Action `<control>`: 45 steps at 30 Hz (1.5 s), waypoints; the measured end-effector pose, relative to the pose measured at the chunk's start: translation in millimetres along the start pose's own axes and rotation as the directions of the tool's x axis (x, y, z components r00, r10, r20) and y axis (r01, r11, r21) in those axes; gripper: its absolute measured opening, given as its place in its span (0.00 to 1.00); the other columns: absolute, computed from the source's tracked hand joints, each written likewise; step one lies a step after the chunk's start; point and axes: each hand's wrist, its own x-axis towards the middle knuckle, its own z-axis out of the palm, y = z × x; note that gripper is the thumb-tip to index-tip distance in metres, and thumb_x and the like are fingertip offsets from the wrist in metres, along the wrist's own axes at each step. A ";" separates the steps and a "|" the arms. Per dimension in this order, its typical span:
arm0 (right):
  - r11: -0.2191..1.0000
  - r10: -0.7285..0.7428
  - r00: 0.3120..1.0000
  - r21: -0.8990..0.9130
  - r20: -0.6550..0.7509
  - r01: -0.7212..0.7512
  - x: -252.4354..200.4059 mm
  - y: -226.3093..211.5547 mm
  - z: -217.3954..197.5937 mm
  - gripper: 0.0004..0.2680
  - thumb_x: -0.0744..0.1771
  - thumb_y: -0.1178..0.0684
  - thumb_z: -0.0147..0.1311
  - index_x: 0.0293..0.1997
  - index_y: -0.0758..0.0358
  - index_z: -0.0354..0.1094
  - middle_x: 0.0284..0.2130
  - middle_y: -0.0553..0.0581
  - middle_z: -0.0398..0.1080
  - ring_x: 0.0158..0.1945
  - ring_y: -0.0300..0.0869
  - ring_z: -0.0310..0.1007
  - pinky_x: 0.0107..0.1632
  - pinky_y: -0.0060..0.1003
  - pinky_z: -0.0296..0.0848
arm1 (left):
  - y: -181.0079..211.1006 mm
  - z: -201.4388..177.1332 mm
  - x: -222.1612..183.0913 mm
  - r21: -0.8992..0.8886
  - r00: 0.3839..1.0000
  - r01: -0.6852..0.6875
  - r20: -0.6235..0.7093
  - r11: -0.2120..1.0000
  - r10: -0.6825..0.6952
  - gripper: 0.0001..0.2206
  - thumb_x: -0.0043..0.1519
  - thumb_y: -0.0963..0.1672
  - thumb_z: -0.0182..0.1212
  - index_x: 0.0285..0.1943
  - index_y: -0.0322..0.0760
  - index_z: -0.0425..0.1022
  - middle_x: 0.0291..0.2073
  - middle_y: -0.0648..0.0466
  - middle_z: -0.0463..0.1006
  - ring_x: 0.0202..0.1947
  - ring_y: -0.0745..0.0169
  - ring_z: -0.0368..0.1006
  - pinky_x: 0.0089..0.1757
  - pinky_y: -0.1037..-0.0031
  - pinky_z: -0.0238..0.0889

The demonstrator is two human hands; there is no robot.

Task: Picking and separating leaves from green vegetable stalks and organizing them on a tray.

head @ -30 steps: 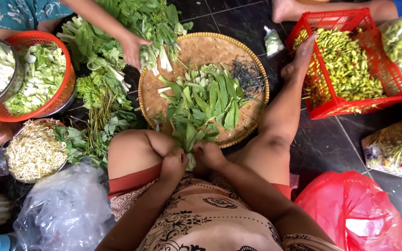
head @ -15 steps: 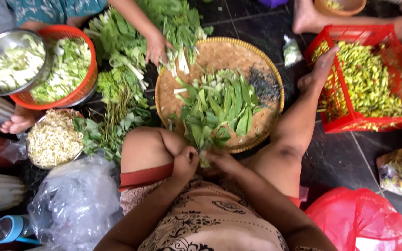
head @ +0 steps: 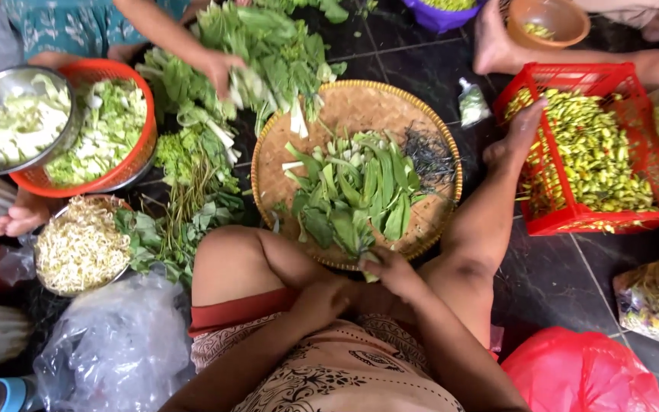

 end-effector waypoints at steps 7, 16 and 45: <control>0.996 -0.088 0.996 0.026 0.017 0.088 -17.2 -38.3 -35.9 0.19 0.65 0.53 0.62 0.59 0.78 0.67 0.35 0.68 0.71 0.26 0.41 0.67 0.26 0.30 0.71 | -36.2 44.4 21.2 0.106 0.949 -0.081 0.313 0.991 0.044 0.20 0.66 0.48 0.55 0.64 0.34 0.73 0.54 0.39 0.79 0.56 0.38 0.74 0.56 0.49 0.68; 0.985 -0.003 0.999 0.169 -0.041 0.009 72.5 -148.5 -76.8 0.12 0.68 0.54 0.54 0.57 0.66 0.70 0.34 0.59 0.77 0.27 0.35 0.66 0.25 0.23 0.58 | -97.4 164.0 105.3 0.252 0.691 -0.457 0.705 0.853 0.162 0.16 0.64 0.44 0.52 0.52 0.31 0.83 0.47 0.42 0.82 0.45 0.38 0.75 0.48 0.56 0.66; 0.148 -0.155 0.971 -0.976 -0.180 -0.157 377.5 -40.5 62.5 0.15 0.67 0.47 0.55 0.55 0.63 0.73 0.51 0.62 0.65 0.55 0.60 0.67 0.51 0.53 0.71 | -49.3 153.2 111.9 -0.130 0.651 -0.105 0.741 0.986 0.167 0.23 0.70 0.49 0.37 0.68 0.38 0.69 0.60 0.45 0.76 0.57 0.41 0.71 0.54 0.53 0.58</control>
